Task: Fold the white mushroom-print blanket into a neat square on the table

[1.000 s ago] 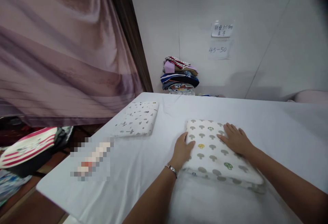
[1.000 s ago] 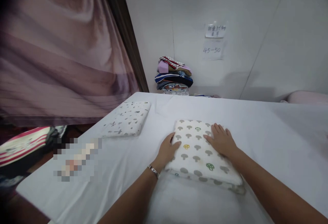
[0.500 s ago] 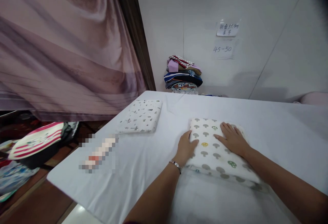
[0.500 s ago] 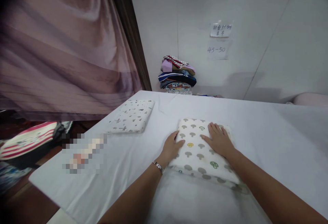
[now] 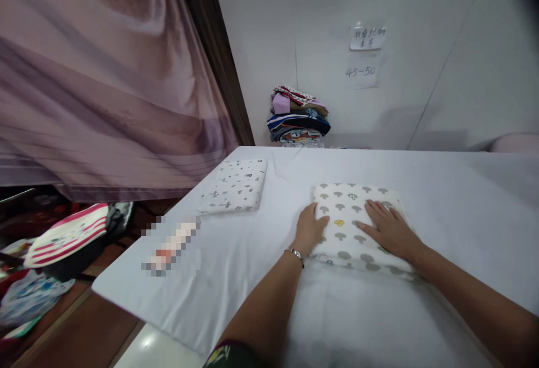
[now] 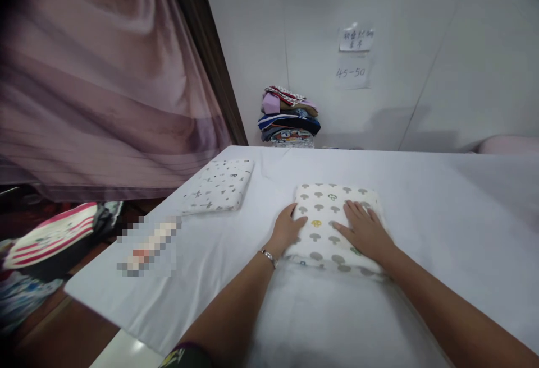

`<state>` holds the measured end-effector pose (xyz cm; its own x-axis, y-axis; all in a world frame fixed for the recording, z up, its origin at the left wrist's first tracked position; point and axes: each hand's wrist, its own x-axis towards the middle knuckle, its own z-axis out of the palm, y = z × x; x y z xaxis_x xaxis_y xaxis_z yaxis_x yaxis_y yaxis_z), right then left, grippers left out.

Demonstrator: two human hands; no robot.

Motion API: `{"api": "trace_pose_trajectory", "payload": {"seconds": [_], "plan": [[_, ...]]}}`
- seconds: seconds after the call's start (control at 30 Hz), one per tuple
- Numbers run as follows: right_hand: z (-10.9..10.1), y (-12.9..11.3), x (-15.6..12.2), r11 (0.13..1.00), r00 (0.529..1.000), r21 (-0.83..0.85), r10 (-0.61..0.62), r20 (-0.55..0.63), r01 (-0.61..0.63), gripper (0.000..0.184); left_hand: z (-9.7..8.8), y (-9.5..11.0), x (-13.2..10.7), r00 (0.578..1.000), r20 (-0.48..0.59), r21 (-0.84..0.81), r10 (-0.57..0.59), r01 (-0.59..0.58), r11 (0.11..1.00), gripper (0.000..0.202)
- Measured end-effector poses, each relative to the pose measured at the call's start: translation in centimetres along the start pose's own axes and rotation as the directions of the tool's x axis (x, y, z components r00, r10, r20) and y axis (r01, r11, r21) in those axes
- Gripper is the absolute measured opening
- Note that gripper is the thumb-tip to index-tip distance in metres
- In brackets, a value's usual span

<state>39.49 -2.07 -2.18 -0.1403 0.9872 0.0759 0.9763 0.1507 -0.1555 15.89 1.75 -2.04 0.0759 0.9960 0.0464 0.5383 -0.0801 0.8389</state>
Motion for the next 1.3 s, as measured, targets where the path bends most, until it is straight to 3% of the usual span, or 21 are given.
{"api": "trace_pose_trajectory", "payload": {"seconds": [0.2,0.3,0.37,0.47,0.6,0.7,0.8,1.0,1.13,1.3], "plan": [[-1.8,-0.2,0.2,0.989,0.998,0.142,0.032,0.058,-0.04,0.073,-0.3,0.5,0.0,1.0,0.008,0.001,-0.011,0.011,1.0,0.057],[-3.4,-0.4,-1.5,0.936,0.997,0.347,0.034,0.073,-0.057,0.065,-0.5,0.5,-0.1,0.999,0.008,-0.086,-0.032,0.033,0.996,0.055],[-4.2,-0.5,-3.4,0.91,0.999,0.416,-0.011,0.036,-0.005,0.063,-0.7,0.5,-0.2,0.999,0.017,-0.177,-0.045,0.047,0.983,0.054],[-4.3,-0.3,-6.5,0.923,0.982,0.343,-0.186,-0.002,0.176,0.063,-1.2,0.6,-1.3,0.999,0.036,-0.241,-0.034,0.042,0.97,0.054],[-2.8,1.5,-9.2,0.929,0.944,0.167,-0.324,-0.06,0.329,0.057,-2.4,0.5,-4.4,0.986,0.134,-0.128,0.096,-0.079,0.989,0.065],[-1.6,2.9,-10.0,0.927,0.928,0.094,-0.351,-0.122,0.363,0.051,-3.5,-0.1,-6.7,0.952,0.228,-0.026,0.202,-0.202,0.979,0.073],[-0.8,3.6,-10.1,0.924,0.918,0.059,-0.365,-0.153,0.378,0.05,-4.0,-0.5,-7.7,0.952,0.201,0.06,0.231,-0.248,0.967,0.065],[-0.1,4.1,-10.2,0.92,0.913,0.064,-0.371,-0.172,0.386,0.051,-4.1,-0.4,-7.9,0.968,0.09,0.142,0.233,-0.244,0.959,0.052],[0.4,4.5,-10.4,0.917,0.901,0.058,-0.374,-0.221,0.395,0.054,-4.0,-0.7,-8.2,0.944,0.093,0.219,0.317,-0.33,0.918,0.048],[0.8,4.8,-10.5,0.904,0.882,0.032,-0.407,-0.238,0.426,0.059,-4.5,-0.6,-8.1,0.948,0.113,0.245,0.297,-0.317,0.916,0.049]]}}
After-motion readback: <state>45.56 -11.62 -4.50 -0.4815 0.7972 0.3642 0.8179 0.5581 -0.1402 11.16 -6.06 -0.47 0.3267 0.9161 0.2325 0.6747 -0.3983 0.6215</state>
